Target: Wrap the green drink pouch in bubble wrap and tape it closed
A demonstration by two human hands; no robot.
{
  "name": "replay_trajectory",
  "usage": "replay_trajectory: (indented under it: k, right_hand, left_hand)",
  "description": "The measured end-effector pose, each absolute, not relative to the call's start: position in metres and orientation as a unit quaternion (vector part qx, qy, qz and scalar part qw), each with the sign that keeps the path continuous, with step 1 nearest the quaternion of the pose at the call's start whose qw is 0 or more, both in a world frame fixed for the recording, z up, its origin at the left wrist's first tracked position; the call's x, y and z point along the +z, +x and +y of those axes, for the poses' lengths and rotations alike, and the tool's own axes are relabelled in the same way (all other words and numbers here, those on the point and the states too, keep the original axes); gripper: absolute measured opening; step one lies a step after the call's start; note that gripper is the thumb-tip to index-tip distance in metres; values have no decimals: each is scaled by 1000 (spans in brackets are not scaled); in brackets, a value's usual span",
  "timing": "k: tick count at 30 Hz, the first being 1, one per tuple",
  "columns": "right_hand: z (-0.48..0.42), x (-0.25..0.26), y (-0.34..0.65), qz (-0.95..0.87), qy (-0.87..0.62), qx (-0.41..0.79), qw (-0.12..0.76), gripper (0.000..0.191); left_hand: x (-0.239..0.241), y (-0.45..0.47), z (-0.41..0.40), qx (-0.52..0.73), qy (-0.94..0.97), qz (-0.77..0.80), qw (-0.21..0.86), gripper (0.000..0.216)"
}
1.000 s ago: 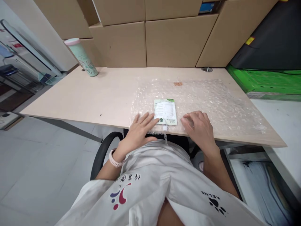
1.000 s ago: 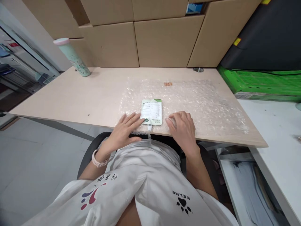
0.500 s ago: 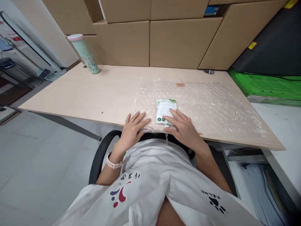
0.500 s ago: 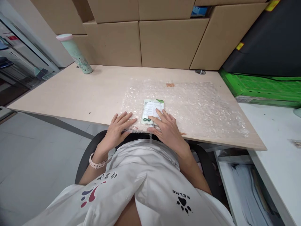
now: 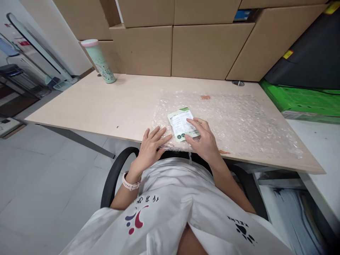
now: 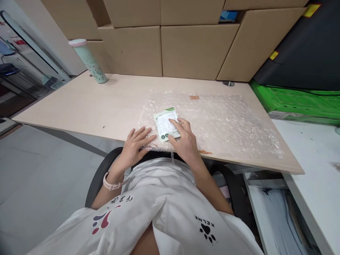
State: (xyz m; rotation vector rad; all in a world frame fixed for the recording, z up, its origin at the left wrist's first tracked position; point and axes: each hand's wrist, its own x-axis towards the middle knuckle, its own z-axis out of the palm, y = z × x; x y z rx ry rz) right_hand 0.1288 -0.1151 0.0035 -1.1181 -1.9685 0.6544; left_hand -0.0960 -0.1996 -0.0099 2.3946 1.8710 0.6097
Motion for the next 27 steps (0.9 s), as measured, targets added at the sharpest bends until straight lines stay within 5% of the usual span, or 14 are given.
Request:
replay_trajectory:
  k: [9, 16, 20, 27]
  right_hand:
    - [-95, 10, 116, -660, -366, 447, 480, 37]
    - [-125, 5, 76, -644, -317, 468, 515, 26]
    - [-137, -8, 66, -693, -315, 439, 476, 26]
    - [-151, -15, 82, -831, -296, 235, 408, 31]
  left_hand:
    - [-9, -100, -201, 235, 765, 596, 62, 49]
    - [12, -121, -217, 445, 654, 577, 204, 21]
    - [10, -125, -219, 475, 605, 613, 183, 35]
    - [-7, -126, -210, 284, 733, 610, 97, 73]
